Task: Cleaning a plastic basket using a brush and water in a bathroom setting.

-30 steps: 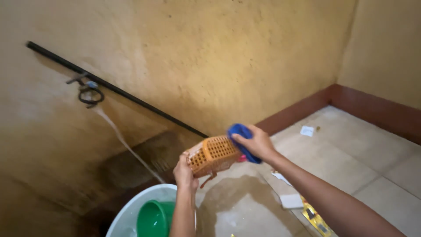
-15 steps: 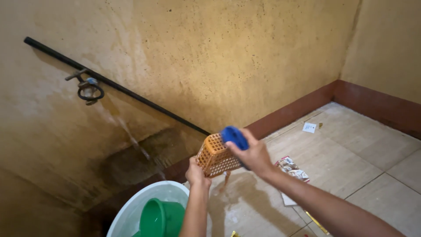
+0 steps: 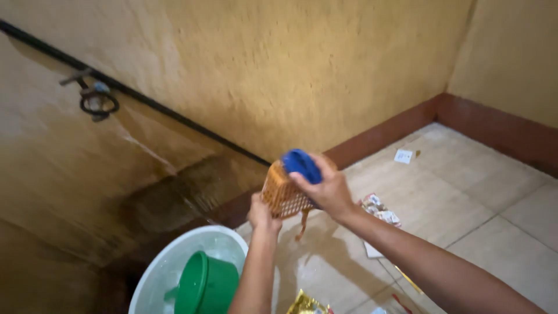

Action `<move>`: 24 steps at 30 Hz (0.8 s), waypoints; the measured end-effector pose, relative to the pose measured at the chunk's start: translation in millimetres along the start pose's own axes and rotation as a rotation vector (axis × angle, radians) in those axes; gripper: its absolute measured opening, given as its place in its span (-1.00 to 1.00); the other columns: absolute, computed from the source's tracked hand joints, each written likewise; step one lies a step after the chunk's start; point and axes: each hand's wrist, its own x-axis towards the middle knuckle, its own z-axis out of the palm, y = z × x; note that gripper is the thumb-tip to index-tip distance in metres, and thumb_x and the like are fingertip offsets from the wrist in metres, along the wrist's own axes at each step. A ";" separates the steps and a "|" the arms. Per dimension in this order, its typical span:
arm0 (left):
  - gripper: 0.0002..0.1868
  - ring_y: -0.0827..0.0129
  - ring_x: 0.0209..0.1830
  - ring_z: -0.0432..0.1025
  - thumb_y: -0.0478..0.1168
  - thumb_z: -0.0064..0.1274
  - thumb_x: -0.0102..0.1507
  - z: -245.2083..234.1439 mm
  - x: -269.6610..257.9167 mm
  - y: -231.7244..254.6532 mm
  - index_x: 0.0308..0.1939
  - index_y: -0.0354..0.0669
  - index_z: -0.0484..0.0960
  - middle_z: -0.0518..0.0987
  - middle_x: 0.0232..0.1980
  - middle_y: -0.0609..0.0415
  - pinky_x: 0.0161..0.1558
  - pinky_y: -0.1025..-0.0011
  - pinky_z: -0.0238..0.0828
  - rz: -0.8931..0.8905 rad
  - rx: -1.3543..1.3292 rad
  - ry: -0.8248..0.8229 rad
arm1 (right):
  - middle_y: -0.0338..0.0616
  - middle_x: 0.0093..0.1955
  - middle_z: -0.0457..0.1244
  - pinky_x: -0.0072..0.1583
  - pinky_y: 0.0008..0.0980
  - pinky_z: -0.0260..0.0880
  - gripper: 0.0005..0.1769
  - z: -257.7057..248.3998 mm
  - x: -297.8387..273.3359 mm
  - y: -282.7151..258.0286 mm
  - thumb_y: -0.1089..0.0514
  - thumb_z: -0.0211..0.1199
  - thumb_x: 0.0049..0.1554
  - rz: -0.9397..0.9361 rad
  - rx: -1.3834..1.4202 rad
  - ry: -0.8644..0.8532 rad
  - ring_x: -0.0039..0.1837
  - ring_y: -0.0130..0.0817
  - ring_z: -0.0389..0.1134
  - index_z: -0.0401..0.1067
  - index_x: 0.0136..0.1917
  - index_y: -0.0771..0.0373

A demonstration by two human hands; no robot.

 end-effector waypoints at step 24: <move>-0.81 0.27 -0.11 0.50 -0.39 0.04 0.11 35.0 -130.5 68.0 -0.23 -0.11 0.66 0.62 -0.22 0.10 0.03 0.27 0.33 1.645 1.664 -0.871 | -0.20 -0.23 0.31 -0.20 -0.39 0.33 -0.35 -38.6 58.4 74.8 -0.46 0.11 0.09 0.808 0.379 -0.402 -0.24 -0.42 0.29 0.49 0.00 0.14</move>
